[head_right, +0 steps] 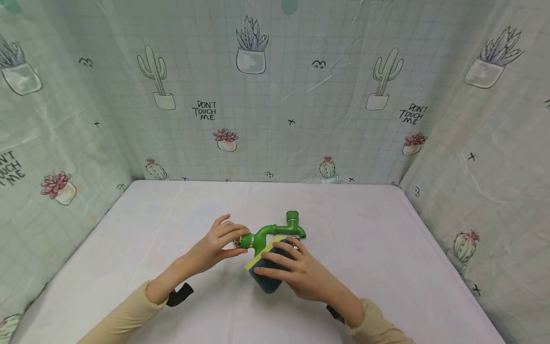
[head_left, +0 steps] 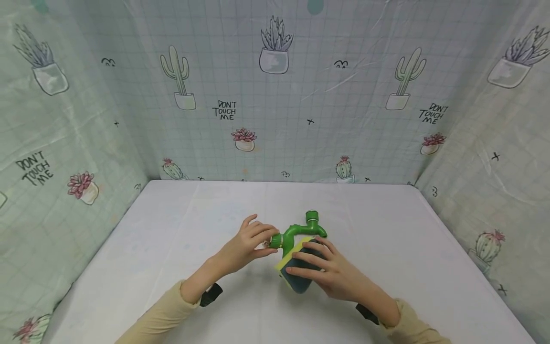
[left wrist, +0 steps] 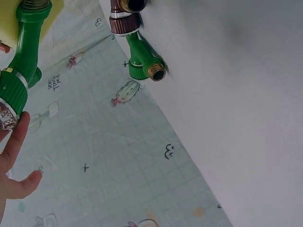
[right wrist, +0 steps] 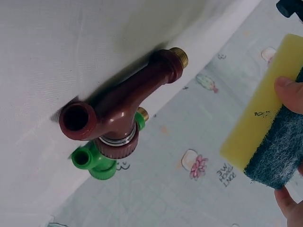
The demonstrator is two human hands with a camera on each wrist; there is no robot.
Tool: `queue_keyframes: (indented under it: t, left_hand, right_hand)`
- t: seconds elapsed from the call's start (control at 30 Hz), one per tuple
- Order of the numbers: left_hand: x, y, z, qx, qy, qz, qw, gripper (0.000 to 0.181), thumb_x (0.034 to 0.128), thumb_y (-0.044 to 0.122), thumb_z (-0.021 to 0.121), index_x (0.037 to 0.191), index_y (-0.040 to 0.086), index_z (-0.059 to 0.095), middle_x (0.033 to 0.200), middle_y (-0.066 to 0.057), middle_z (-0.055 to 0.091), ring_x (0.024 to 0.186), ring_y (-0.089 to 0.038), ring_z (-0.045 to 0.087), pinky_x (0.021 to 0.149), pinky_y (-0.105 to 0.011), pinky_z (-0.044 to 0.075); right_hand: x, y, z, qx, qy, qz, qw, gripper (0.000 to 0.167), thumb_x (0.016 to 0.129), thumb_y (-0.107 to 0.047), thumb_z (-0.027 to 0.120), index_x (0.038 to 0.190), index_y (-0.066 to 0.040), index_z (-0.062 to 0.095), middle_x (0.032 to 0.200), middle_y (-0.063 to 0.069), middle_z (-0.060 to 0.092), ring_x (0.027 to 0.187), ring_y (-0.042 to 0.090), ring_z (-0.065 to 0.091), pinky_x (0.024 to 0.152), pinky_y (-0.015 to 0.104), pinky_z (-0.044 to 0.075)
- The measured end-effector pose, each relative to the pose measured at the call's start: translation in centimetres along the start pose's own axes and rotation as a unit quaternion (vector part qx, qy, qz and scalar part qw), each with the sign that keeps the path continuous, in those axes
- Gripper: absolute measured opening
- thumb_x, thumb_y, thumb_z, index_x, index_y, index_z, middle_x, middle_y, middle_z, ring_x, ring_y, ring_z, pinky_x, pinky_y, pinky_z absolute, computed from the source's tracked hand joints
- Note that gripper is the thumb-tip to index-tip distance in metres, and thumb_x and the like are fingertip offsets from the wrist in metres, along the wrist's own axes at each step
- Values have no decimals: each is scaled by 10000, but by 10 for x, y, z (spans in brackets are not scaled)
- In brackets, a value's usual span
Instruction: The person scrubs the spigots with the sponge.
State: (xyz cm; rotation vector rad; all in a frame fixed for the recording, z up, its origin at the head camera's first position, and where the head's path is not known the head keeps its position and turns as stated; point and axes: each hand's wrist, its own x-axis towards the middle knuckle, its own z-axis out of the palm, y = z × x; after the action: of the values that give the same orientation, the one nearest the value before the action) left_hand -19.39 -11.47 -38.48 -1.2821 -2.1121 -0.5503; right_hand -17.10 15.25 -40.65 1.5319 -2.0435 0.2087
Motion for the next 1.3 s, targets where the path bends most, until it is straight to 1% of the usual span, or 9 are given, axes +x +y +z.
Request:
queue_keyframes:
  t: [0.13,0.33,0.43,0.57,0.77,0.9,1.03,1.1,1.3]
  left_hand:
    - [0,1,-4,-162,23,-53,9999,380,730,214,710,1067,92,583,1031,5,608,827,-74,538,942,-530,350]
    - [-3,5,-3,-189,-137,-2,9997,375,739,220,703,1075,98,587,1029,12,616,906,-100,550,937,-527,358]
    - [-4,7,-2,-227,-218,6,9995,365,751,229,693,1076,102,586,1025,17,618,918,-103,554,932,-529,362]
    - [-3,9,-2,-257,-150,14,9996,357,758,235,686,1073,99,588,1024,18,617,909,-100,553,932,-529,361]
    - [0,7,-2,-286,-100,-39,9995,361,759,231,687,1079,97,588,1023,16,616,898,-91,555,941,-525,358]
    - [-3,5,-1,-838,-128,-577,9947,404,721,181,720,1092,102,582,1009,23,614,835,-48,527,965,-527,340]
    - [-3,2,0,-1499,-27,-1058,9830,397,730,139,708,1101,95,575,1008,7,624,829,-49,523,977,-529,330]
    - [-2,1,0,-1652,41,-1111,9800,379,742,132,697,1098,91,574,1010,-5,630,844,-63,537,972,-527,338]
    - [0,2,-2,-1748,126,-1121,9781,364,755,161,690,1095,103,572,1032,0,627,881,-60,543,1002,-490,328]
  right_hand:
    - [2,3,-2,131,233,-7,9996,390,906,-189,458,1287,-268,473,1300,15,470,1182,276,407,967,484,292]
    - [4,11,-2,-65,514,207,9984,374,943,-253,308,1260,-251,507,1252,45,498,1117,291,421,936,471,302]
    - [3,19,-7,-299,552,444,9970,360,899,-216,462,1254,-238,513,1240,69,497,1106,307,414,924,470,301]
    - [2,31,-14,-493,511,793,9943,654,654,-101,742,1255,-226,515,1236,99,486,1107,335,401,920,480,296]
    - [2,36,-16,-571,518,1031,9917,790,531,-72,809,1252,-213,520,1241,110,483,1123,349,397,914,483,321]
    - [0,35,-11,-443,586,1078,9915,653,654,-123,762,1254,-198,516,1246,107,475,1129,356,390,892,483,367]
    - [0,34,-5,-280,858,947,9914,366,881,-238,493,1238,-165,528,1235,122,484,1116,372,394,862,477,388]
    - [0,34,-2,-272,993,850,9911,371,917,-270,367,1227,-154,536,1226,130,491,1109,378,397,861,470,378]
    - [0,29,3,-248,1336,668,9885,332,935,-252,381,1192,-141,560,1199,138,510,1087,375,408,902,440,343]
